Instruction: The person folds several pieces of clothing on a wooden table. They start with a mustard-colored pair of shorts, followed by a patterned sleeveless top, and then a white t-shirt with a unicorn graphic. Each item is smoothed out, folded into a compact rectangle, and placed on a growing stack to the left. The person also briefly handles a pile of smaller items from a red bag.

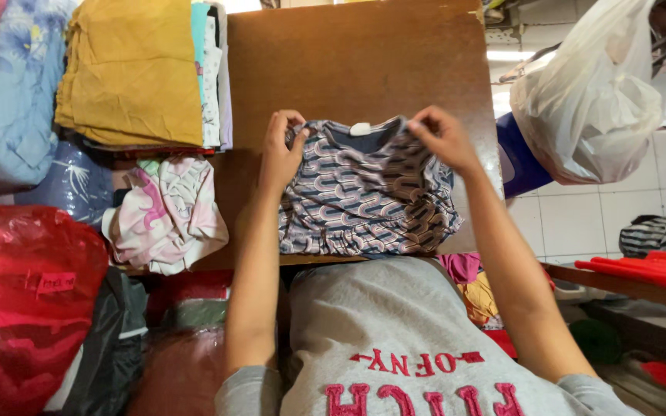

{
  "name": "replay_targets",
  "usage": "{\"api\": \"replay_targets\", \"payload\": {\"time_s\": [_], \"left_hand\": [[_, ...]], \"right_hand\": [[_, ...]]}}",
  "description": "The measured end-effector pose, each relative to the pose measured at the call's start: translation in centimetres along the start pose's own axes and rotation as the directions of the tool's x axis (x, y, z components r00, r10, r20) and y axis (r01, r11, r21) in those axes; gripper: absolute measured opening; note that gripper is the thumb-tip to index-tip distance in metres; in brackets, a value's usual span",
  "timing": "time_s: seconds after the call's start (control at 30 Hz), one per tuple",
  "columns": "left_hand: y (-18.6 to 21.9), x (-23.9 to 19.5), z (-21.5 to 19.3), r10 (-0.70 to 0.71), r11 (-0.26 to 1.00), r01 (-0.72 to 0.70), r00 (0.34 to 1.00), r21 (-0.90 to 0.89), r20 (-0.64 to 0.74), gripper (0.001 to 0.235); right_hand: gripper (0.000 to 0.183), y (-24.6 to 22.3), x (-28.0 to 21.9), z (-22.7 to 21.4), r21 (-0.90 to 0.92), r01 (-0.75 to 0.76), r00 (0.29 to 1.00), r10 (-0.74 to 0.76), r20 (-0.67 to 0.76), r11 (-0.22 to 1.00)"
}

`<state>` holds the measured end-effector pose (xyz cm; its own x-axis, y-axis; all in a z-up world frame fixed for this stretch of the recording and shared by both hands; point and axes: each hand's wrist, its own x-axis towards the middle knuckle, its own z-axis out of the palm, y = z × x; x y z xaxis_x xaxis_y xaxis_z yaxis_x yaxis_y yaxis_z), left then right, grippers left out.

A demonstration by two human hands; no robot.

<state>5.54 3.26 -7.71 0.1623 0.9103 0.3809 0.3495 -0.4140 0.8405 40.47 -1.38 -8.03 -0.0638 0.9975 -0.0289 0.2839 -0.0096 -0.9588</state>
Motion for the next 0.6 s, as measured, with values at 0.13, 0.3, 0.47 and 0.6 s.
{"api": "replay_targets", "payload": {"time_s": [0.13, 0.3, 0.47, 0.6], "left_hand": [[6.3, 3.5, -2.9, 0.08, 0.961, -0.014, 0.97, -0.276, 0.229, 0.019], [14.3, 8.6, -4.1, 0.163, 0.949, -0.025, 0.893, -0.315, 0.42, 0.02], [19.1, 11.4, 0.2, 0.323, 0.913, -0.166, 0.854, -0.373, 0.408, 0.017], [19.7, 14.1, 4.7, 0.401, 0.909, -0.265, 0.761, -0.32, 0.509, 0.012]], "right_hand": [[0.01, -9.1, -4.6, -4.8, 0.195, 0.088, 0.995, -0.096, 0.034, 0.977], [0.017, -18.2, -10.4, -8.0, -0.39, 0.04, 0.908, -0.196, -0.37, 0.92], [0.024, -20.3, -15.5, -7.2, -0.537, -0.017, 0.889, -0.233, -0.394, 0.844], [0.038, -19.8, -19.0, -7.8, -0.55, -0.259, 0.855, -0.077, -0.514, 0.794]]}}
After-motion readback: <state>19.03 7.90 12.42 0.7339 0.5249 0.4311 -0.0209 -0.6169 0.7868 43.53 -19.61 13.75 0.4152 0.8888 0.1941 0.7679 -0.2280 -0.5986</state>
